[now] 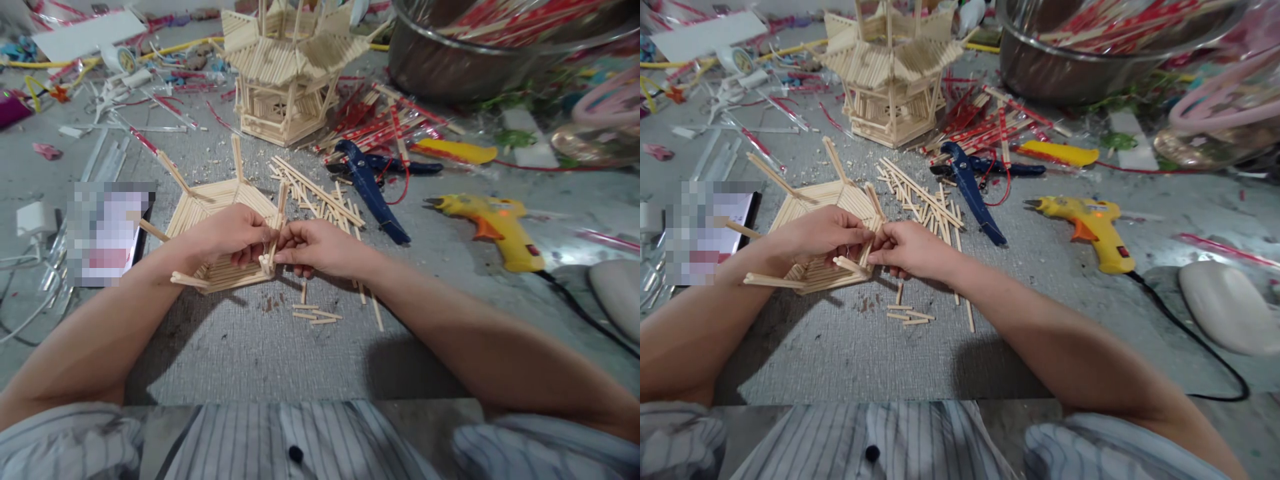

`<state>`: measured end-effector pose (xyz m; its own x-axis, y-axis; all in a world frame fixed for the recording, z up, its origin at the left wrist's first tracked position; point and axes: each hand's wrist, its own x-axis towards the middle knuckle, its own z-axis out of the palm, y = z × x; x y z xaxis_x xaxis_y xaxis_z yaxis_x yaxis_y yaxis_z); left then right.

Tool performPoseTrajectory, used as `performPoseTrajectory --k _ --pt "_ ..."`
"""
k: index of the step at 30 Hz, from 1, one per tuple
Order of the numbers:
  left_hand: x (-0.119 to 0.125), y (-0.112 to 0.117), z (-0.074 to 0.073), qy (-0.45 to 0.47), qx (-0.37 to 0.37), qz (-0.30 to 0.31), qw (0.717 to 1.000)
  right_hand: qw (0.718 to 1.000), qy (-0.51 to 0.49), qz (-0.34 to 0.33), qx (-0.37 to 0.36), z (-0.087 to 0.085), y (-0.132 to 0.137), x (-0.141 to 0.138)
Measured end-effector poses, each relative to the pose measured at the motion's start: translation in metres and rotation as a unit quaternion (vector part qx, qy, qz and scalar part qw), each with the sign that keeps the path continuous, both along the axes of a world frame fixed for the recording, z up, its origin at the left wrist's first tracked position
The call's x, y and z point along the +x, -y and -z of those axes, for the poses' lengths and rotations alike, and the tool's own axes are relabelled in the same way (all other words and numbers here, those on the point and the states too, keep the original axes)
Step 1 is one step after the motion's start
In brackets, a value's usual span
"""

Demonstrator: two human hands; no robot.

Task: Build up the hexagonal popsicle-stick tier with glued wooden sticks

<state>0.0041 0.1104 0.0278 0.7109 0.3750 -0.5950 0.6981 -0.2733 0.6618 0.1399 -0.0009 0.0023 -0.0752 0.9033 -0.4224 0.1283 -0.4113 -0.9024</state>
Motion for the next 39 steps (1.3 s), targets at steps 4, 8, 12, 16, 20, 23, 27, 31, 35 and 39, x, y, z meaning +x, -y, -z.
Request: performPoseTrajectory --k 4,8,12,16,20,23,27,31,35,39 --pt "-0.001 0.001 -0.001 0.003 -0.011 -0.015 1.000 1.000 -0.016 -0.011 0.002 0.002 0.001 0.003" --pt "0.000 0.002 -0.003 0.004 -0.004 -0.006 1.000 1.000 -0.018 -0.017 0.008 0.004 0.001 0.004" --pt "0.000 0.001 -0.004 0.003 0.004 0.000 1.000 1.000 -0.008 -0.018 0.009 0.001 0.001 0.003" --pt "0.000 0.001 -0.003 0.006 0.003 0.015 1.000 1.000 0.009 -0.013 0.003 -0.001 0.001 0.001" --pt "0.000 0.000 -0.003 -0.003 0.013 0.027 1.000 1.000 0.014 -0.010 0.016 0.001 0.001 -0.001" --pt "-0.001 0.000 -0.003 -0.011 0.022 0.038 0.999 1.000 0.017 -0.003 0.026 0.004 0.001 -0.001" --pt "0.000 0.000 -0.004 -0.014 0.029 0.049 0.998 0.999 0.025 0.003 0.042 0.008 0.002 -0.002" --pt "0.001 0.001 -0.007 -0.024 0.037 0.052 0.998 0.998 0.033 0.002 0.052 0.009 0.002 -0.002" --pt "0.002 0.002 -0.007 -0.026 0.041 0.050 0.998 0.998 0.041 0.003 0.047 0.007 0.002 -0.003" --pt "0.001 0.002 -0.006 -0.025 0.032 0.044 0.998 0.997 0.047 -0.001 0.055 0.008 0.001 -0.003"
